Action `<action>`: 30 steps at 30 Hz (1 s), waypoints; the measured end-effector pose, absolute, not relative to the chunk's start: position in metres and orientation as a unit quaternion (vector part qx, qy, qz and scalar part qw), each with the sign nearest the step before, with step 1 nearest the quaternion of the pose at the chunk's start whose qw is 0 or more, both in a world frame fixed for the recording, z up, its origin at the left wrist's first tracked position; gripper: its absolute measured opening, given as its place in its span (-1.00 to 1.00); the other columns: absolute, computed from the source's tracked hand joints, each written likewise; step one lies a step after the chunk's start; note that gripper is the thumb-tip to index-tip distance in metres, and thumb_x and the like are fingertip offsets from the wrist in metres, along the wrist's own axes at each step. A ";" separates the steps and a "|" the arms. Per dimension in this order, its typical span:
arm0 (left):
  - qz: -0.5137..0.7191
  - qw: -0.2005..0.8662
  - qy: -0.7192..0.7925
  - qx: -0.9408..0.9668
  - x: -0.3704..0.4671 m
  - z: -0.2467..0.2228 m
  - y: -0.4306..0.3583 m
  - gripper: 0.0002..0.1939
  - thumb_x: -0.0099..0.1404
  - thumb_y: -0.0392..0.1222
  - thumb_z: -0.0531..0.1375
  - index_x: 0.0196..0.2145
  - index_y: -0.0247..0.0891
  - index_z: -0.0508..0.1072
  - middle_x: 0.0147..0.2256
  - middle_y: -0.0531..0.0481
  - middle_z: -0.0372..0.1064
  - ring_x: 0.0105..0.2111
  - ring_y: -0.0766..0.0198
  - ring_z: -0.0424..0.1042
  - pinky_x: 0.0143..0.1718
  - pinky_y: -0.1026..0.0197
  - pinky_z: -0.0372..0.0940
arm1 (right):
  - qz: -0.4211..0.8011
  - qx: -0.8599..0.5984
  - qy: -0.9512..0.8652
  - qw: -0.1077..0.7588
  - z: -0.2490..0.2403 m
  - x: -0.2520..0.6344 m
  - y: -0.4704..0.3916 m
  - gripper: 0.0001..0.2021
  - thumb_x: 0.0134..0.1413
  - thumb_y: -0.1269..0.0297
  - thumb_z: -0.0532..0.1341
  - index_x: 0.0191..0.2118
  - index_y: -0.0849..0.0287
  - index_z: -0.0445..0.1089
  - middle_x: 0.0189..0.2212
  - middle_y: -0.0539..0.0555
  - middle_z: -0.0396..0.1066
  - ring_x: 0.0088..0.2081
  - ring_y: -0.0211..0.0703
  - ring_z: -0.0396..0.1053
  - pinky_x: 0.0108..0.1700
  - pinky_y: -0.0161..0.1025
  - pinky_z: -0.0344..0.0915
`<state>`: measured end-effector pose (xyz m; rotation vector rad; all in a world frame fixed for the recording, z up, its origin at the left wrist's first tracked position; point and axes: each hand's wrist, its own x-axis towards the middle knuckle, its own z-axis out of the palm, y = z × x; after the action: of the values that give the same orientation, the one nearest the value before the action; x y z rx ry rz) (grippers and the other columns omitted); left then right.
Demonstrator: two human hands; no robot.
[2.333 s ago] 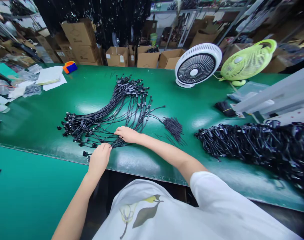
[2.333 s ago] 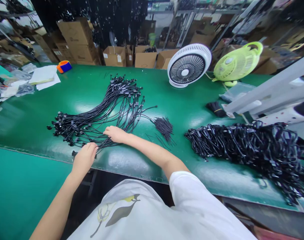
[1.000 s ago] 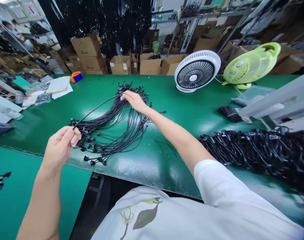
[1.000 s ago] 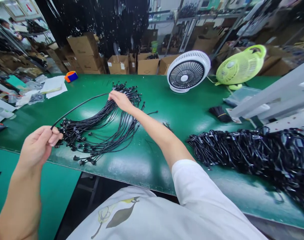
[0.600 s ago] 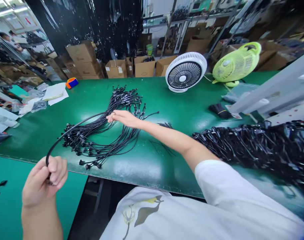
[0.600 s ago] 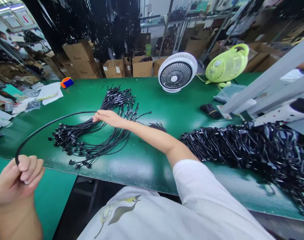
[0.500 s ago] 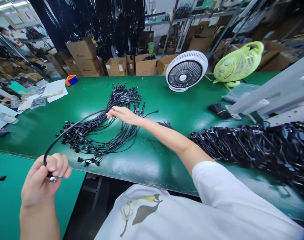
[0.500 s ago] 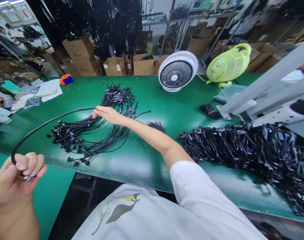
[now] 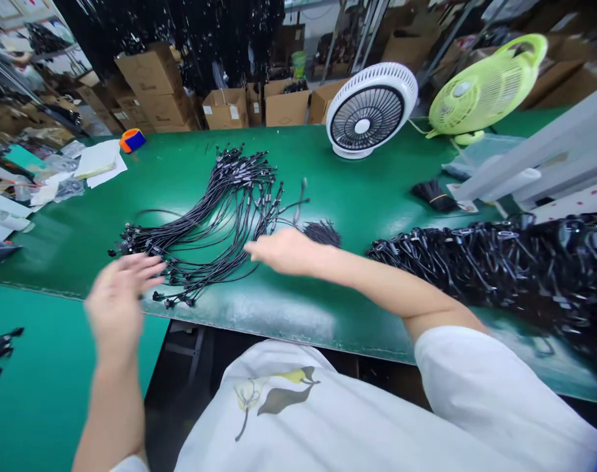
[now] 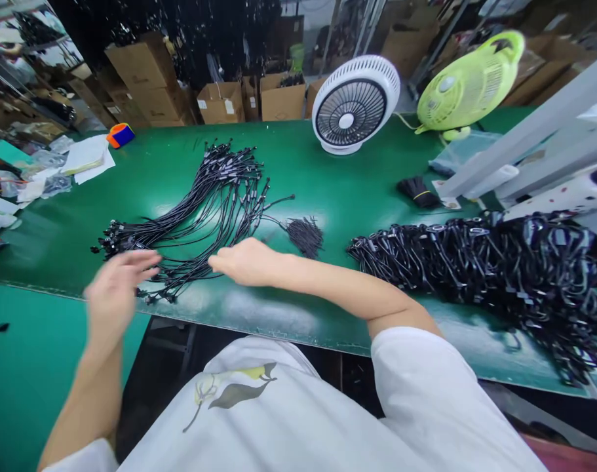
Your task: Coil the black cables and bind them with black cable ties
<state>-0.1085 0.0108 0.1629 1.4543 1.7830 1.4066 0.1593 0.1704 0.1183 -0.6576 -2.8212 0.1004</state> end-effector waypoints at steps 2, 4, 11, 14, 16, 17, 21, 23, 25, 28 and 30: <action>0.447 0.271 0.613 0.593 -0.069 0.135 0.030 -0.62 0.35 0.07 0.10 -0.05 -0.24 0.44 -0.05 -0.14 0.46 -0.03 0.07 0.44 0.04 0.02 0.32 | 0.044 -0.192 -0.973 0.119 0.114 0.159 0.133 -0.75 0.33 0.26 -0.02 -0.16 0.16 0.40 -0.38 0.08 0.44 -0.48 -0.26 0.28 -0.48 -0.26 -0.11; 0.380 0.352 0.574 0.634 -0.041 0.110 0.042 -0.64 0.36 0.02 0.09 -0.05 -0.26 0.46 -0.14 -0.14 0.49 -0.10 0.10 0.45 0.03 0.05 0.29 | 0.045 -0.215 -0.966 0.134 0.117 0.162 0.118 -0.72 0.35 0.25 -0.04 -0.20 0.17 0.40 -0.36 0.08 0.44 -0.46 -0.27 0.30 -0.50 -0.25 -0.14; 0.388 0.678 0.426 0.457 -0.033 0.097 0.051 -0.71 0.29 -0.02 0.22 -0.25 -0.34 0.48 -0.60 0.14 0.14 -0.64 0.45 0.07 -0.56 0.36 0.19 | 0.114 -0.310 -0.921 0.205 0.112 0.206 0.154 -0.66 0.31 0.02 0.04 -0.28 0.14 0.42 -0.33 0.06 0.47 -0.32 -0.20 0.39 -0.39 -0.30 0.06; 0.449 0.727 0.384 0.350 -0.043 0.104 0.049 -0.76 0.25 -0.10 0.27 -0.30 -0.38 0.48 -0.63 0.21 -0.03 -0.72 0.55 -0.17 -0.73 0.48 -0.07 | 0.142 -0.346 -0.900 0.224 0.098 0.223 0.166 -0.67 0.32 0.07 0.03 -0.25 0.14 0.44 -0.28 0.06 0.51 -0.24 -0.15 0.43 -0.27 -0.29 0.17; 0.491 0.724 0.368 0.315 -0.051 0.106 0.047 -0.78 0.25 -0.16 0.27 -0.26 -0.41 0.51 -0.63 0.23 -0.09 -0.73 0.57 -0.23 -0.77 0.52 -0.11 | 0.167 -0.364 -0.889 0.224 0.087 0.232 0.170 -0.68 0.31 0.09 0.03 -0.24 0.14 0.46 -0.26 0.07 0.52 -0.22 -0.12 0.45 -0.22 -0.26 0.22; 0.505 0.723 0.361 0.303 -0.054 0.107 0.045 -0.78 0.25 -0.18 0.27 -0.23 -0.43 0.52 -0.63 0.23 -0.11 -0.73 0.57 -0.24 -0.78 0.53 -0.10 | 0.180 -0.369 -0.885 0.221 0.081 0.236 0.171 -0.68 0.31 0.10 0.03 -0.23 0.14 0.47 -0.25 0.08 0.53 -0.21 -0.11 0.46 -0.20 -0.25 0.25; 0.565 0.717 0.334 0.235 -0.068 0.110 0.041 -0.80 0.30 -0.19 0.25 -0.25 -0.43 0.51 -0.65 0.25 -0.18 -0.74 0.56 -0.21 -0.78 0.58 -0.04 | 0.222 -0.358 -0.880 0.219 0.059 0.254 0.166 -0.68 0.26 0.07 0.07 -0.11 0.12 0.47 -0.16 0.12 0.53 -0.16 -0.08 0.48 -0.13 -0.19 0.33; 0.608 0.693 0.334 0.195 -0.075 0.112 0.040 -0.82 0.34 -0.21 0.20 -0.22 -0.40 0.49 -0.64 0.24 -0.16 -0.75 0.57 -0.14 -0.76 0.60 -0.03 | 0.234 -0.356 -0.873 0.235 0.049 0.263 0.162 -0.66 0.27 0.08 0.05 -0.05 0.10 0.46 -0.14 0.12 0.53 -0.14 -0.08 0.48 -0.10 -0.16 0.36; 0.620 0.676 0.352 0.187 -0.081 0.112 0.039 -0.83 0.33 -0.25 0.19 -0.16 -0.40 0.47 -0.63 0.23 -0.09 -0.73 0.58 -0.06 -0.74 0.60 0.00 | 0.233 -0.375 -0.861 0.254 0.041 0.273 0.159 -0.65 0.30 0.12 0.00 -0.03 0.07 0.45 -0.14 0.11 0.52 -0.12 -0.08 0.48 -0.07 -0.13 0.37; 0.595 0.669 0.381 0.231 -0.082 0.110 0.039 -0.76 0.18 -0.28 0.31 -0.19 -0.43 0.49 -0.65 0.23 -0.04 -0.72 0.58 0.00 -0.71 0.56 0.03 | 0.211 -0.418 -0.841 0.270 0.036 0.285 0.154 -0.64 0.31 0.15 -0.02 0.07 0.04 0.40 -0.14 0.11 0.53 -0.14 -0.08 0.49 -0.10 -0.14 0.38; 0.590 0.650 0.401 0.261 -0.078 0.107 0.042 -0.79 0.15 -0.22 0.35 -0.29 -0.39 0.49 -0.67 0.24 -0.04 -0.72 0.56 0.01 -0.71 0.52 0.03 | 0.170 -0.433 -0.844 0.267 0.039 0.288 0.148 -0.62 0.31 0.16 -0.02 0.12 0.07 0.36 -0.20 0.11 0.53 -0.22 -0.10 0.49 -0.20 -0.19 0.36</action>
<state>-0.0778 0.0417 0.1070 0.5932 0.9106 1.3405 0.2877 0.1478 0.0394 -1.1684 -2.2784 0.4601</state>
